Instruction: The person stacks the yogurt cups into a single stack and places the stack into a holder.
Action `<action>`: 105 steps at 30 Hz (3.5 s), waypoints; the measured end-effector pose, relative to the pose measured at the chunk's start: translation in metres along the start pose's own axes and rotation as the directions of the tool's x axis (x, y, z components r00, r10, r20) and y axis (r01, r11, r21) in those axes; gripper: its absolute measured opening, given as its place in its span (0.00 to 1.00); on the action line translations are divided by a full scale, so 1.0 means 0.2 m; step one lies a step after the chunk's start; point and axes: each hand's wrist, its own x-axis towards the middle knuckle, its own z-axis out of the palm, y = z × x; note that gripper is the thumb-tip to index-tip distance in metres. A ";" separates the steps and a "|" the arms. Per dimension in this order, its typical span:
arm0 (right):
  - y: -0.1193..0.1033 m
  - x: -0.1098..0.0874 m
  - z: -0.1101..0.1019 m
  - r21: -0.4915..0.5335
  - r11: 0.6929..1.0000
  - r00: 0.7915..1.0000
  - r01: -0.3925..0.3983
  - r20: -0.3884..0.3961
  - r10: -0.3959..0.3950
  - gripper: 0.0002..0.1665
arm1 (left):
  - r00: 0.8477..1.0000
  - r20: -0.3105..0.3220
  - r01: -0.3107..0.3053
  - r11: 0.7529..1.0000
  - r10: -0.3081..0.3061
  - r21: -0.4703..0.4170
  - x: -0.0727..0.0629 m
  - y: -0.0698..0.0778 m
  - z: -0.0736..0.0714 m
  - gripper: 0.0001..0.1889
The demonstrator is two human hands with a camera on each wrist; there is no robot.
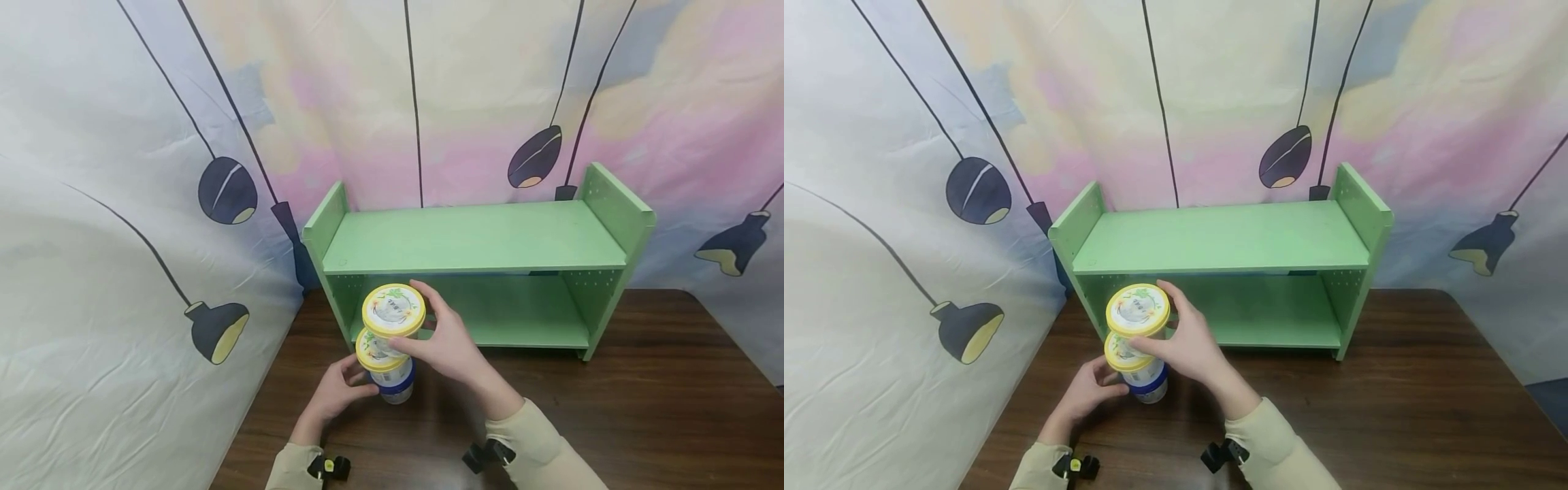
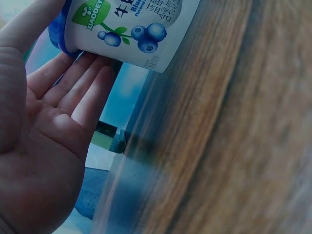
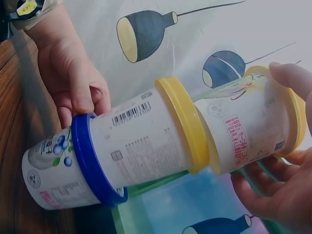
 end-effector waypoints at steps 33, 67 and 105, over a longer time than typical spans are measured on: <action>0.00 0.04 0.10 -0.009 1.000 0.999 0.012 0.053 -0.011 0.61 | 1.000 -0.001 -0.003 0.999 0.002 -0.047 0.01 -0.01 0.01 0.41; 0.02 0.02 0.10 0.002 1.000 0.996 -0.005 0.093 0.004 0.64 | 1.000 -0.005 -0.028 1.000 0.028 -0.010 0.00 -0.01 0.01 0.39; 0.33 -0.12 0.01 0.016 0.998 0.997 -0.057 0.056 0.056 0.60 | 0.641 -0.704 -0.426 0.904 0.304 0.002 0.06 0.60 -0.24 0.14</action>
